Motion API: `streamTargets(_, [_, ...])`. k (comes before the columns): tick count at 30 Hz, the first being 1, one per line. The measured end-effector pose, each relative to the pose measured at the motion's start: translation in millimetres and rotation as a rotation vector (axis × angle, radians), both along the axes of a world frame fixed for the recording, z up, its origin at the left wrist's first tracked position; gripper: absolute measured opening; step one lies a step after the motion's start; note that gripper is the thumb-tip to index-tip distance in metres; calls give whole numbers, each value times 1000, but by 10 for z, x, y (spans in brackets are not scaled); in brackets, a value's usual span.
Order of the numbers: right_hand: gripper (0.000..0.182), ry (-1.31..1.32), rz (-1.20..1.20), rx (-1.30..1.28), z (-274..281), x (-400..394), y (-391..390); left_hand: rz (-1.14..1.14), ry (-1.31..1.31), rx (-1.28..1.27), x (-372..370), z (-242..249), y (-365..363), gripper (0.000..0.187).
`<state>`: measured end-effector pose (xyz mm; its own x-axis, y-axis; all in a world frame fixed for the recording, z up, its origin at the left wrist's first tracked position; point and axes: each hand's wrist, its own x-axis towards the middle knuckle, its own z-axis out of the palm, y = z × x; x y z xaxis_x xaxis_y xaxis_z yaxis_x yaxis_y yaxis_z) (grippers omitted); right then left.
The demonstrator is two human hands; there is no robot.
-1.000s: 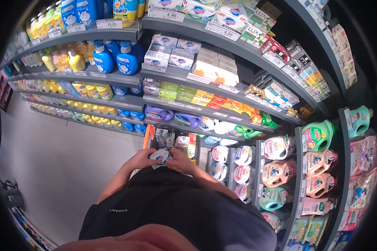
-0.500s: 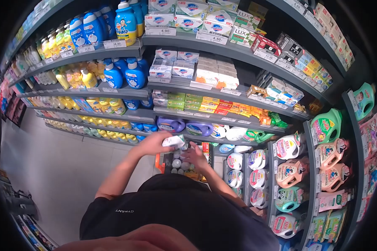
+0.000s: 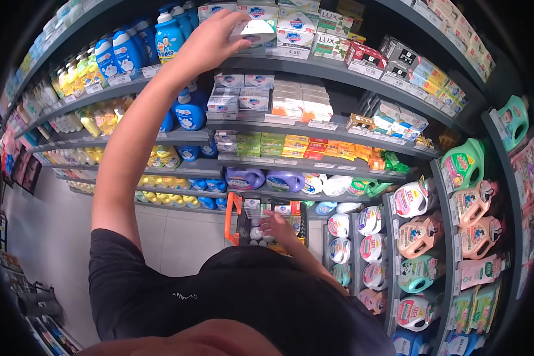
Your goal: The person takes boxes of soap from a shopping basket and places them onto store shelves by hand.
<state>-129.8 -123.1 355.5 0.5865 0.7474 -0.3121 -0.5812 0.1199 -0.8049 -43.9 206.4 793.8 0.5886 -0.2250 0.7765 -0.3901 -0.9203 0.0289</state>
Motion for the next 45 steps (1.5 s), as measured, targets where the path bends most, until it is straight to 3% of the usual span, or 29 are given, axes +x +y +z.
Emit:
streamTargets(3, [71,-50,35,6,18,9,-54,99,53,-36,184,144,-27,46])
streamTargets(7, [69,-53,16,-10,23,-2,-138,93,-120,50,621,-4,130,45])
streamTargets(10, [66,-36,5,-25,-72,20,-201,255,88,169,842,-88,209,39])
streamTargets(13, [62,-45,1,-28,-136,17,-267,225,201,176,853,-110,199,35])
streamTargets(16, [47,-81,-12,-17,-182,21,-304,103,149,62,768,-181,210,36])
streamTargets(19, [35,-142,-39,-105,-156,24,-321,111,-241,83,476,-306,102,37])
streamTargets(21, [30,-104,-48,-138,-188,76,-320,34,-276,37,214,-444,-3,37])
streamTargets(22, [32,-109,-54,-145,-234,90,-322,-2,-278,11,63,-602,-57,37])
streamTargets(24, [34,16,-103,-288,-308,125,-287,-157,32,-210,-305,-1081,-217,31])
streamTargets(26, [33,78,-76,-318,-303,126,-270,-315,404,-598,-569,-1806,-365,21])
streamTargets(30, [35,175,34,-390,-774,205,-235,-330,1087,-1092,-1013,-3680,-492,22])
streamTargets(34, [32,481,-41,-409,-1438,209,-162,-313,1204,-1253,-1774,-5058,-837,24])
streamTargets(35, [30,535,-64,-413,-1676,298,-94,-257,1263,-1297,-1902,-5105,-899,23])
streamTargets(37, [29,54,75,-391,-2918,421,-289,-102,1360,-1468,-2176,-5175,-1076,20])
streamTargets(39, [27,205,16,-429,-3397,498,-205,-8,1357,-1559,-2354,-5154,-1137,20])
streamTargets(40, [27,584,-123,-490,-3305,660,1,39,1352,-1598,-2444,-5174,-1155,20])
streamTargets(45, [22,402,-159,-592,-3806,1201,658,259,1452,-1612,-2862,-5318,-1164,23])
